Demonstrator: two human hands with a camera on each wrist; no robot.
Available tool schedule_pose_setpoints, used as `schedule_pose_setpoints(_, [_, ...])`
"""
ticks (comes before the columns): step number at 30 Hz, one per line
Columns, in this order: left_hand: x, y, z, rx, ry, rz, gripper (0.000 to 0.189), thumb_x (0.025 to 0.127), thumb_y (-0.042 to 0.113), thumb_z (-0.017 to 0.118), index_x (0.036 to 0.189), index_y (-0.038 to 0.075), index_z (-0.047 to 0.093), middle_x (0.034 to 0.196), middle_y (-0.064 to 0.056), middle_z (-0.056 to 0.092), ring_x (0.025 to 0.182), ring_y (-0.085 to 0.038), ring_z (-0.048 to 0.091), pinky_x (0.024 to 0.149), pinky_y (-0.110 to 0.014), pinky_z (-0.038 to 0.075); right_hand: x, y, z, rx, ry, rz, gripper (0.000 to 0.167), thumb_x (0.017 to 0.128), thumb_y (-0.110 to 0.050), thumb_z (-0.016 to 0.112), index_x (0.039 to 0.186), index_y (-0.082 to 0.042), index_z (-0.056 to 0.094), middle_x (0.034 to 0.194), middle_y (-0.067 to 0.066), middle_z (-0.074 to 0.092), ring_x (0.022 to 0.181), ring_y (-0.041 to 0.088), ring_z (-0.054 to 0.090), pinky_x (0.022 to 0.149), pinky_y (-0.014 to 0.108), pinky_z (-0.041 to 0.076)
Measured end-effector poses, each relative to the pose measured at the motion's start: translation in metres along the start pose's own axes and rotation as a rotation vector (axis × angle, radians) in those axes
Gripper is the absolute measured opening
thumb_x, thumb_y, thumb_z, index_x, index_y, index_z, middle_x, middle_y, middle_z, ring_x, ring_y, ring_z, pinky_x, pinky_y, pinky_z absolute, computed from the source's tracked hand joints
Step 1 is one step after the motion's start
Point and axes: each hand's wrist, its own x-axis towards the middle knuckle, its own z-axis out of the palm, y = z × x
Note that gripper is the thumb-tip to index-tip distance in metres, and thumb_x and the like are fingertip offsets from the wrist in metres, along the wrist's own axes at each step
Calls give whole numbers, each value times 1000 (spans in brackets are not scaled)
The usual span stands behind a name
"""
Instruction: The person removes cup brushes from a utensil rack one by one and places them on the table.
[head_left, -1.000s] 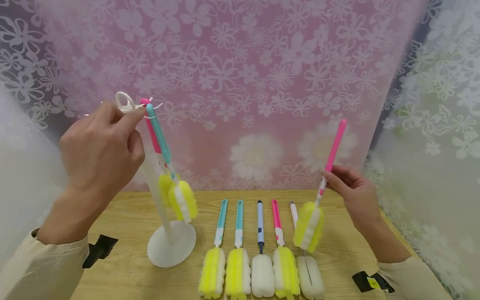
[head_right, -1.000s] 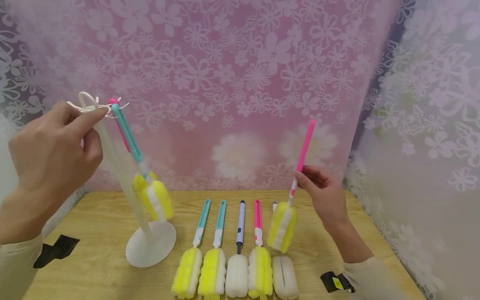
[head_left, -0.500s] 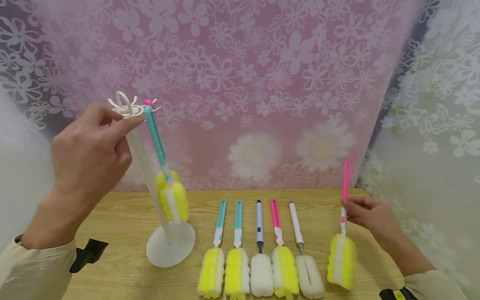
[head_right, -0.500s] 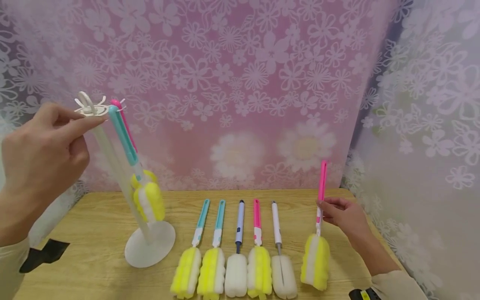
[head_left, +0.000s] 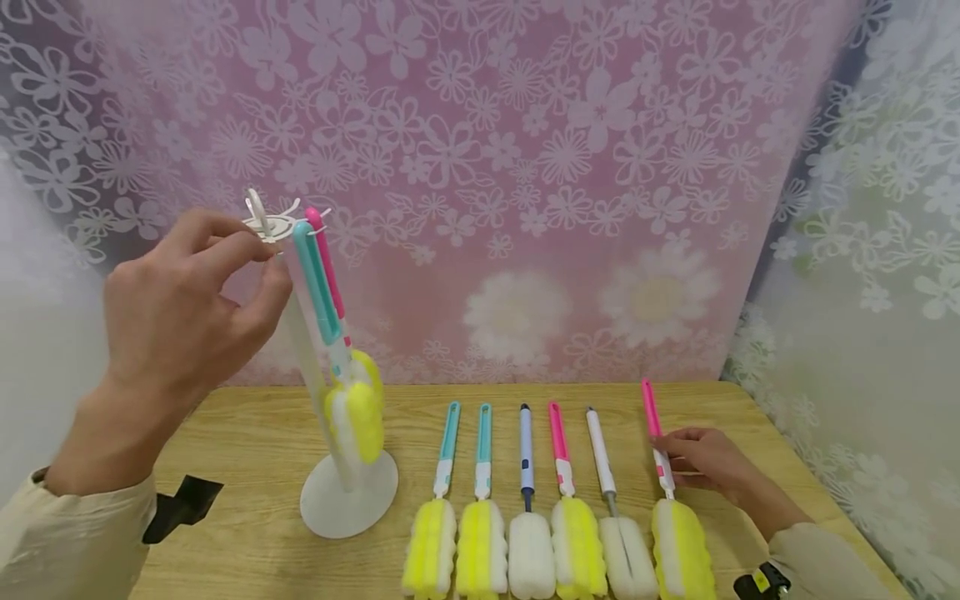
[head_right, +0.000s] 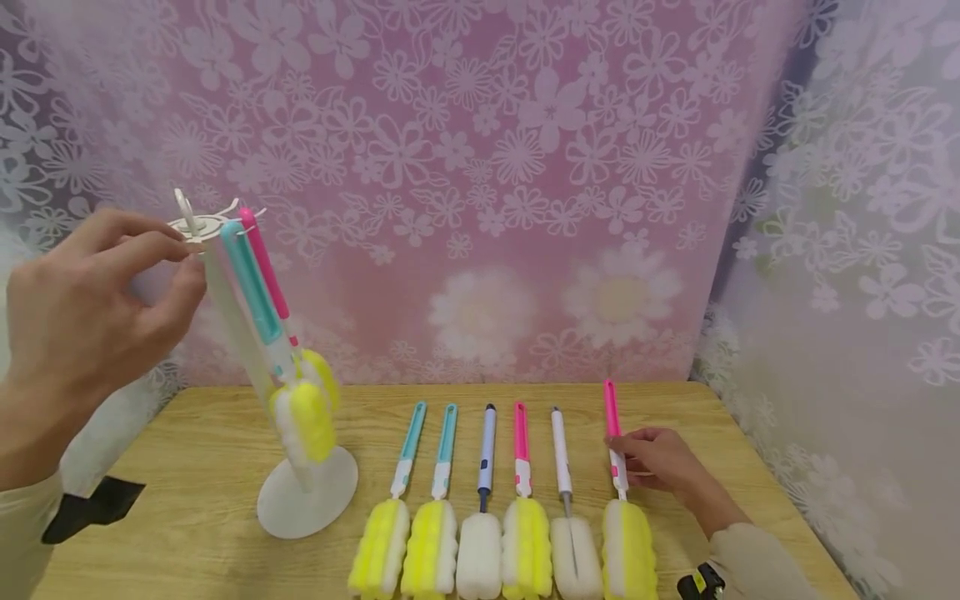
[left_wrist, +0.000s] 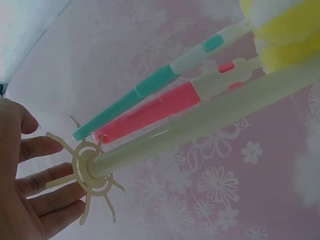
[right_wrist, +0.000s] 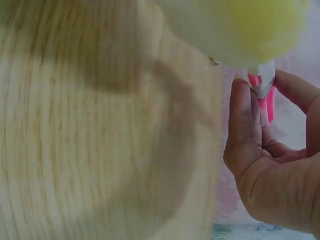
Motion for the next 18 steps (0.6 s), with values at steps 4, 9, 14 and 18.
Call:
schedule_pose_setpoints(4, [1,1,1,7,12,-14,28,85,31,63,76,6,74,87,-13,65,56,-29,56,40,-41,31,9,5,4,-25,-10,32,51,90,-34,65,116,9,56,83,5,63,69,16,62,63,31,55])
schedule_pose_setpoints(9, [1,4,2,22,19,-56,23,87,23,67,73,5,71,87,-13,64,62,-29,57,43,-43,33,15,8,7,-23,-37,38,45,90,-31,66,111,8,60,76,4,65,60,13,60,57,28,52])
schedule_pose_setpoints(14, [1,6,5,29,42,-76,27,87,23,61,72,3,69,85,-13,63,62,-30,56,45,-43,33,18,13,5,-50,-17,49,48,89,-33,66,113,8,60,80,5,68,64,14,63,60,30,54])
schedule_pose_setpoints(18, [1,7,7,26,47,-85,27,87,24,60,72,4,69,85,-12,63,62,-29,57,45,-43,33,19,17,3,-87,-8,37,45,90,-31,65,111,8,61,82,5,69,67,15,64,61,31,55])
